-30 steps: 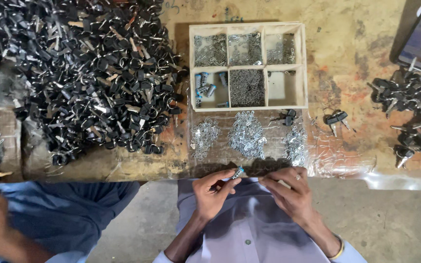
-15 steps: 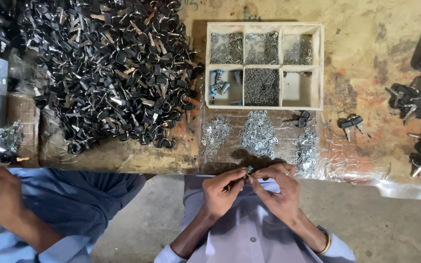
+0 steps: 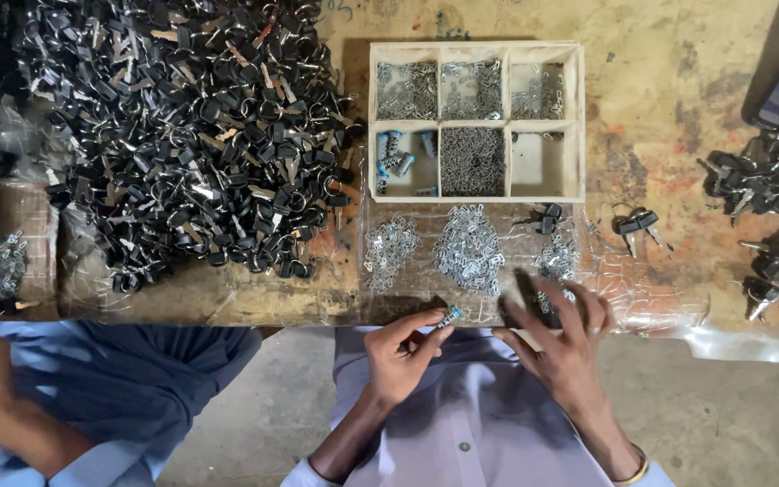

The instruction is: The person sits at a workbench assembling small electrical components by hand. They pick black plastic housings, insert small metal and blue plastic parts into each one, and place the finished assemblies into a compartmented tray, repeating the cycle continuously.

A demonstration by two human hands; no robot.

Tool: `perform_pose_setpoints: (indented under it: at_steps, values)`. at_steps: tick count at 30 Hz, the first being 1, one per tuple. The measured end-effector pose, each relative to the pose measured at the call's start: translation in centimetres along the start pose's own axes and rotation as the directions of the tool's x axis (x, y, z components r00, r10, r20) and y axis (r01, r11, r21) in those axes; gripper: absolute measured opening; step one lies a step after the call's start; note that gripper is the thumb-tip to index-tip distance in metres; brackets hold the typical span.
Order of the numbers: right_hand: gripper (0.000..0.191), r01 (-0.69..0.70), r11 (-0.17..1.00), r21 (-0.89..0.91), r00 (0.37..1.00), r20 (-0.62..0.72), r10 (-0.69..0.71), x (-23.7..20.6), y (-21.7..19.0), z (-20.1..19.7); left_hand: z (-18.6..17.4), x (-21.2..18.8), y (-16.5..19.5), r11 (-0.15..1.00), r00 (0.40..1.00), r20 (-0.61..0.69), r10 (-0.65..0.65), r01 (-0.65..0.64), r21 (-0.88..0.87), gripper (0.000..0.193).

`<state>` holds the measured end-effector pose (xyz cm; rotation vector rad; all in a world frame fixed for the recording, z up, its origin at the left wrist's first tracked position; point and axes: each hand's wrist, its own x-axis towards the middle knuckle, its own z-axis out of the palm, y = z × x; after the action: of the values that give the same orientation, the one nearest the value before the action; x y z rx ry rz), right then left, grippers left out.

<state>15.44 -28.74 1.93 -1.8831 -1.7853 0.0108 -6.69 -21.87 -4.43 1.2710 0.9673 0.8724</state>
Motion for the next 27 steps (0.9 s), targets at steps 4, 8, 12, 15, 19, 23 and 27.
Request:
perform_pose_setpoints:
  at_steps: [4,8,12,15,19,23,27]
  values:
    - [0.034,0.122,0.987,0.101,0.991,0.049,-0.127,-1.2,0.5,0.3,-0.2,0.0,0.1,0.997,0.999,-0.014,-0.036,0.037,0.065,0.031]
    - [0.027,0.064,0.951,0.304,0.997,0.021,-0.074,-1.4,-0.1,2.0,-0.1,0.3,0.6,0.991,0.996,0.001,0.086,-0.086,0.104,0.028]
    - [0.027,-0.088,0.905,0.415,0.996,0.038,0.079,-0.4,-1.6,2.8,0.2,0.4,1.3,0.989,0.995,0.011,0.101,-0.102,0.104,0.026]
    - [0.022,-0.076,0.895,0.44,0.997,0.005,0.082,0.6,-2.5,2.8,0.3,0.5,1.5,0.986,0.994,0.005,0.109,-0.108,0.123,0.025]
    - [0.023,-0.118,0.881,0.458,0.991,0.0,0.132,1.2,-3.4,3.3,0.4,0.5,1.9,0.979,0.994,-0.003,0.111,-0.109,0.174,0.025]
    - [0.036,-0.184,0.856,0.482,0.976,-0.01,0.215,0.8,-3.8,3.8,0.2,0.7,2.1,0.947,0.98,0.014,0.199,-0.196,0.253,0.028]
    - [0.042,-0.123,0.902,0.413,0.984,-0.067,0.165,0.9,-4.0,4.0,0.2,0.7,2.3,0.9,0.95,0.049,0.31,-0.309,0.308,0.03]
